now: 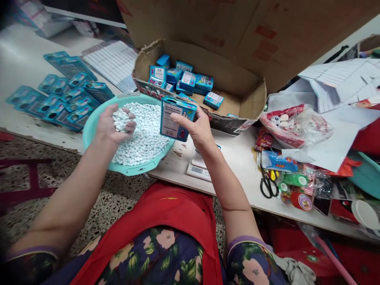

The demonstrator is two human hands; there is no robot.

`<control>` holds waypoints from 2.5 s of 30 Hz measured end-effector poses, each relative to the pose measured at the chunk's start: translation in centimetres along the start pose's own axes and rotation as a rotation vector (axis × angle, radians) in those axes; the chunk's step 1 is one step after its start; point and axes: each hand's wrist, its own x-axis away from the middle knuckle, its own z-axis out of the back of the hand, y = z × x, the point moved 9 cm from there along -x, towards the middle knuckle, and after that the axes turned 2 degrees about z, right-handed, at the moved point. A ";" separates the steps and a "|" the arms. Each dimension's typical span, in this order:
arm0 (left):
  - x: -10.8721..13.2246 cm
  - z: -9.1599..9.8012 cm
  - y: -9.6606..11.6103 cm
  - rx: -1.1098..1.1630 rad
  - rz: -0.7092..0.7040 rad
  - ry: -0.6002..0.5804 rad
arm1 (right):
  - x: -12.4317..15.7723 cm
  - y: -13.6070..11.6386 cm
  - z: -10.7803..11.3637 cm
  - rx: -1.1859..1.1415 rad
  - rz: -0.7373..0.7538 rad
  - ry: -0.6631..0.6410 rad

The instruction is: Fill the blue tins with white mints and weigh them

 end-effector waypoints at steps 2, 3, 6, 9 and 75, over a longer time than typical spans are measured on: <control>0.2 -0.4 0.1 -0.016 -0.036 -0.021 | 0.2 0.1 -0.1 0.033 0.002 0.021; 0.1 -0.3 0.0 -0.021 -0.032 -0.009 | 0.2 0.1 -0.3 0.058 0.005 0.022; -0.2 0.1 -1.0 -0.004 0.054 0.012 | 0.0 -0.4 -1.1 0.158 0.031 0.000; -0.1 -0.8 -0.5 0.022 0.073 -0.045 | -0.2 -1.2 -2.1 0.283 0.100 -0.011; -4.2 -3.8 2.3 -1.461 -0.768 -0.086 | -0.5 -0.8 -3.2 0.351 0.224 0.016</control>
